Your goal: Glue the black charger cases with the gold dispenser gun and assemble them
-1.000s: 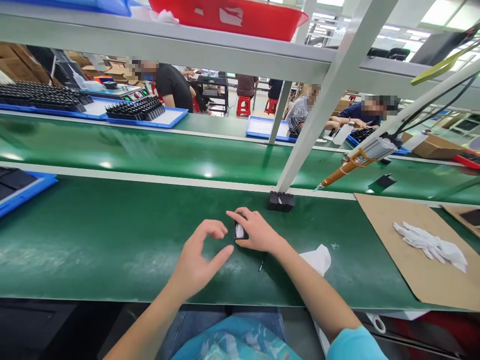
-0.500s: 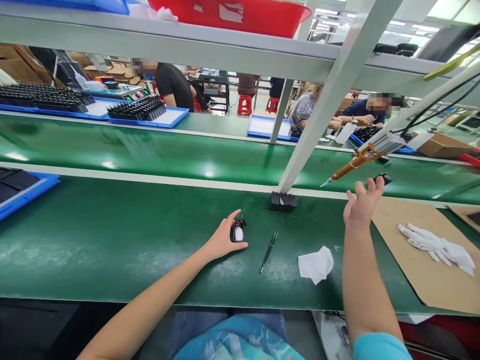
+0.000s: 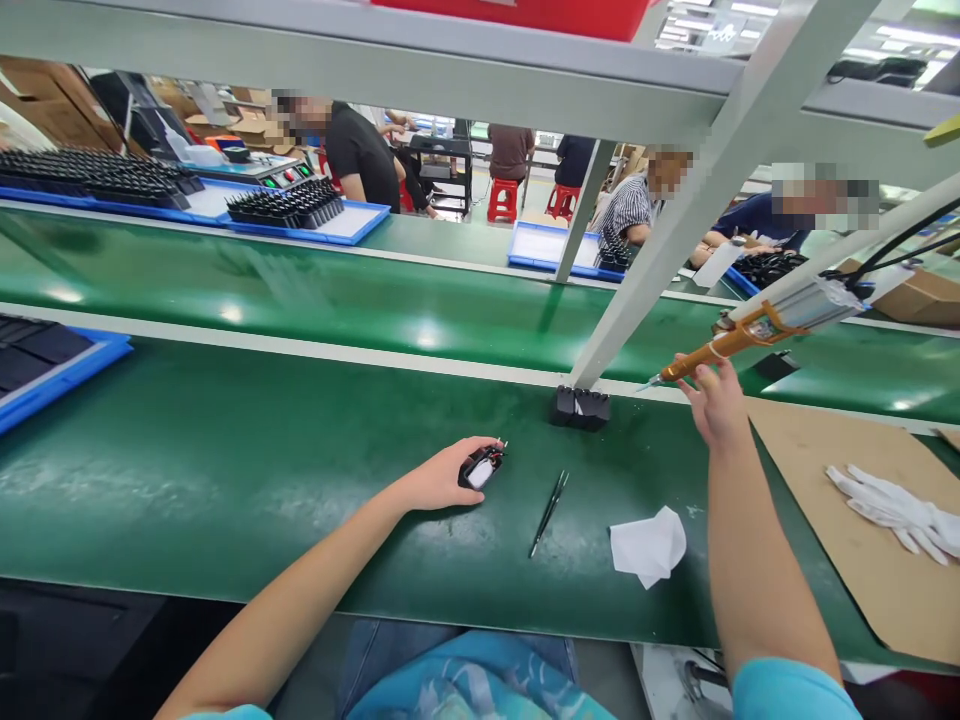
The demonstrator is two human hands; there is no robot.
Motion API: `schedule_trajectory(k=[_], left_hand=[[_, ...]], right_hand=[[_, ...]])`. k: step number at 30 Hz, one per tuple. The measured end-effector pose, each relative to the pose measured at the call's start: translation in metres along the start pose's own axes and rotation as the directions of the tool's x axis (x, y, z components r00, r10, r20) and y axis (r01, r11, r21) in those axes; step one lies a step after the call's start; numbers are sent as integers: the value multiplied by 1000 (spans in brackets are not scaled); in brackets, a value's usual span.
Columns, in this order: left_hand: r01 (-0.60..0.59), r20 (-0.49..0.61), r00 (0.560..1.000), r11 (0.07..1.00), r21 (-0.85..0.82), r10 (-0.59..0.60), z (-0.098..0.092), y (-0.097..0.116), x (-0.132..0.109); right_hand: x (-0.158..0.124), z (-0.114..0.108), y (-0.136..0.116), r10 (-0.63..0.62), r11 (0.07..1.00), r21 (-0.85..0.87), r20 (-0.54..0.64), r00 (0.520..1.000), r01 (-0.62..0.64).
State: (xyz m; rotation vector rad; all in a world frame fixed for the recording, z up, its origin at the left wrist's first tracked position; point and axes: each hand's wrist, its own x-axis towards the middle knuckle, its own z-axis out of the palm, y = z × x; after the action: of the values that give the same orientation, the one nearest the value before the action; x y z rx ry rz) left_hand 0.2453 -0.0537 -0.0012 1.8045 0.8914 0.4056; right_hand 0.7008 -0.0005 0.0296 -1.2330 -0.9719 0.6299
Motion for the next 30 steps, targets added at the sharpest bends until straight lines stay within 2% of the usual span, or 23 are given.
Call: schedule_trajectory(k=[4, 7, 11, 14, 18, 20, 23, 25, 30], left_hand=[[-75, -41, 997, 995, -66, 72, 2, 1, -4], [-102, -76, 992, 994, -39, 98, 4, -2, -6], [-71, -99, 992, 996, 56, 77, 5, -10, -5], [-37, -155, 986, 991, 129, 57, 9, -13, -5], [-73, -241, 965, 985, 154, 109, 13, -14, -6], [-58, -254, 963, 988, 144, 94, 14, -14, -4], [1, -265, 964, 989, 146, 38, 16, -16, -1], [3, -273, 961, 985, 173, 45, 17, -16, 1], [7, -307, 949, 972, 234, 67, 21, -10, -3]], right_hand=[[-21, 10, -6, -22, 1000, 9, 69, 997, 21], [-40, 13, -11, -23, 1000, -12, 78, 997, 24], [-57, 14, -16, -13, 998, -53, 76, 997, 17], [-67, 12, -21, -24, 997, -69, 68, 997, 29], [-80, 11, -28, -51, 996, -66, 69, 996, 56], [-89, 15, -33, -67, 996, -53, 73, 995, 71], [-103, 30, -41, -85, 996, -7, 87, 993, 86], [-115, 46, -48, -91, 993, 83, 105, 990, 83], [-151, 105, -70, -101, 936, 348, 132, 986, 50]])
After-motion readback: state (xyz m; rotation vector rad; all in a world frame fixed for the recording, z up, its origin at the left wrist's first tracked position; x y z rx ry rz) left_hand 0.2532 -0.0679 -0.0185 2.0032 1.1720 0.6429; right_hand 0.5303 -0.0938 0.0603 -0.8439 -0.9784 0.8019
